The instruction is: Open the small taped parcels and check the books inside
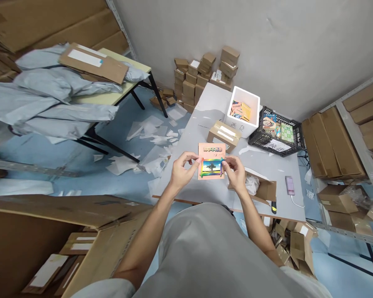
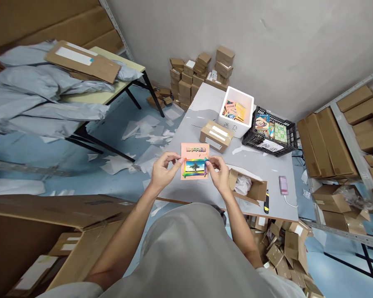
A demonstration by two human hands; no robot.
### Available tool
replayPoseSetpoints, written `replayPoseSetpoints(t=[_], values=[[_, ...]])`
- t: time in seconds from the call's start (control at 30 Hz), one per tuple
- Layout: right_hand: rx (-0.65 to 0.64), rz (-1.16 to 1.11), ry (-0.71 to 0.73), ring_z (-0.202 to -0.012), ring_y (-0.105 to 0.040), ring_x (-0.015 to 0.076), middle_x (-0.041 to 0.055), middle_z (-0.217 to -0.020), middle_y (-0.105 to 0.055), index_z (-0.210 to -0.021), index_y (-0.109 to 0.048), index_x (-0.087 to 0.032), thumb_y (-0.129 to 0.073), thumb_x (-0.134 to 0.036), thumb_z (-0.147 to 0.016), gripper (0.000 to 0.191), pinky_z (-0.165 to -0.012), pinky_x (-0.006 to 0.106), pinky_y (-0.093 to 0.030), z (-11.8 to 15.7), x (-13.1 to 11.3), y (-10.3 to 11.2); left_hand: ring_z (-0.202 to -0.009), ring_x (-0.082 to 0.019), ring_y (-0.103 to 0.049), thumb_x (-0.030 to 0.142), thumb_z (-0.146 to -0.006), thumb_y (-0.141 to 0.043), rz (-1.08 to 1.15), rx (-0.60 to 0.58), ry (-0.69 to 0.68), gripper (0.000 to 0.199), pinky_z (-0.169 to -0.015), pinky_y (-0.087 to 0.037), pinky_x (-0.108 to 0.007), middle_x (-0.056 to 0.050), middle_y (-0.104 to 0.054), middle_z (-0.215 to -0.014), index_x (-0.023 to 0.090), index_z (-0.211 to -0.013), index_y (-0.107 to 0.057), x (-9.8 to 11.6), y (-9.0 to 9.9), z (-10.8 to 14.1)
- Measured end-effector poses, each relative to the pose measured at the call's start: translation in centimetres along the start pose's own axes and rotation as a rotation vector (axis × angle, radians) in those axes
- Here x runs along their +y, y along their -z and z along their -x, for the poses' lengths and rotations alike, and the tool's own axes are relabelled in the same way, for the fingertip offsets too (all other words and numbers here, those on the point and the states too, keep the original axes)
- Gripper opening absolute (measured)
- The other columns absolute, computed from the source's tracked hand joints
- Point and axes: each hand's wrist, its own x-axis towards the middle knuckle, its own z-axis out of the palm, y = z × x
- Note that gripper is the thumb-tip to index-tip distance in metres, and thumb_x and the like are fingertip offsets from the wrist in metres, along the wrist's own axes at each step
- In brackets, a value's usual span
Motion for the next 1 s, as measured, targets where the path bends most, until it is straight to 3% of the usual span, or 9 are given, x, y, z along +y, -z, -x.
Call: replayPoseSetpoints(t=[0.13,0.27,0.43,0.5,0.6,0.73,0.8,0.9,1.0], values=[[-0.073,-0.042,-0.107,-0.090,-0.078,0.0223,0.0087,-0.111,-0.089,-0.115,-0.088,-0.024,-0.074,-0.061,-0.103,0.041,-0.079,0.034,-0.063,-0.1,0.5,0.8,-0.096,-0.023,-0.076,0.039,-0.103,-0.064,0.018,-0.096,0.032,0.030,-0.087,-0.059,-0.034,-0.008,-0.084,-0.103,0.022,-0.109,-0.088,-1.0,0.5,0.1],[-0.170,-0.132,-0.200,-0.087,-0.076,0.0211,0.0084,-0.113,-0.089,-0.120,-0.089,-0.025,-0.084,-0.062,-0.093,0.046,-0.078,0.033,-0.064,-0.1,0.6,1.4,-0.093,-0.021,-0.074,0.041,-0.094,-0.076,0.018,-0.153,0.084,0.039,-0.080,-0.057,-0.030,-0.010,-0.085,-0.114,0.022,-0.126,-0.088,-1.4,0.6,0.3],[-0.156,-0.124,-0.313,-0.057,-0.062,0.0139,0.0040,-0.077,-0.081,-0.097,-0.083,-0.020,-0.083,-0.071,-0.092,0.051,-0.057,0.027,-0.051,0.0,0.3,1.0,-0.069,-0.020,-0.070,0.066,-0.098,-0.077,0.024,-0.126,0.260,0.049,-0.070,-0.056,-0.029,-0.004,-0.076,-0.074,0.018,-0.103,-0.085,-0.9,-0.5,0.7],[-0.157,-0.105,-0.333,-0.052,-0.057,0.0127,0.0031,-0.073,-0.078,-0.093,-0.080,-0.020,-0.081,-0.076,-0.092,0.056,-0.052,0.026,-0.046,-0.1,0.2,0.8,-0.064,-0.020,-0.070,0.073,-0.099,-0.074,0.065,-0.130,0.304,0.056,-0.067,-0.056,-0.029,-0.001,-0.068,-0.064,0.018,-0.096,-0.082,-0.7,-1.0,0.8],[-0.161,-0.123,-0.329,-0.054,-0.060,0.0139,0.0059,-0.077,-0.081,-0.089,-0.077,-0.021,-0.078,-0.083,-0.091,0.062,-0.055,0.028,-0.049,-0.3,0.4,0.7,-0.061,-0.019,-0.069,0.075,-0.097,-0.075,0.081,-0.123,0.299,0.058,-0.065,-0.055,-0.027,0.000,-0.068,-0.064,0.018,-0.095,-0.082,-0.5,-1.2,0.8],[-0.179,-0.219,-0.379,-0.068,-0.072,0.0201,0.0111,-0.087,-0.084,-0.091,-0.077,-0.021,-0.061,-0.090,-0.099,0.071,-0.070,0.034,-0.062,-0.4,1.5,0.8,-0.056,-0.014,-0.059,0.063,-0.107,-0.069,0.030,-0.127,0.205,0.048,-0.058,-0.048,-0.025,-0.003,-0.078,-0.081,0.018,-0.111,-0.085,0.3,-0.7,0.4],[-0.176,-0.221,-0.406,-0.078,-0.077,0.0225,0.0103,-0.095,-0.085,-0.101,-0.079,-0.021,-0.065,-0.087,-0.099,0.067,-0.078,0.035,-0.065,-0.4,2.4,0.6,-0.060,-0.012,-0.059,0.053,-0.113,-0.062,-0.025,-0.156,0.100,0.041,-0.060,-0.048,-0.026,-0.005,-0.080,-0.094,0.020,-0.117,-0.086,1.1,-0.6,0.3],[-0.235,-0.233,-0.453,-0.088,-0.080,0.0235,0.0058,-0.101,-0.086,-0.117,-0.077,-0.024,-0.081,-0.068,-0.095,0.049,-0.085,0.036,-0.067,-0.1,3.4,-0.9,-0.075,-0.014,-0.066,0.040,-0.114,-0.060,-0.143,-0.230,-0.069,0.032,-0.066,-0.052,-0.026,-0.007,-0.077,-0.110,0.023,-0.117,-0.087,2.4,-1.8,0.6],[-0.276,-0.123,-0.464,-0.096,-0.082,0.0233,0.0042,-0.100,-0.086,-0.119,-0.077,-0.024,-0.072,-0.044,-0.105,0.024,-0.086,0.036,-0.070,0.7,3.8,-3.4,-0.100,-0.021,-0.072,0.026,-0.106,-0.068,-0.323,-0.370,-0.209,0.022,-0.082,-0.060,-0.031,-0.010,-0.073,-0.128,0.025,-0.118,-0.086,3.4,-4.6,1.8]])
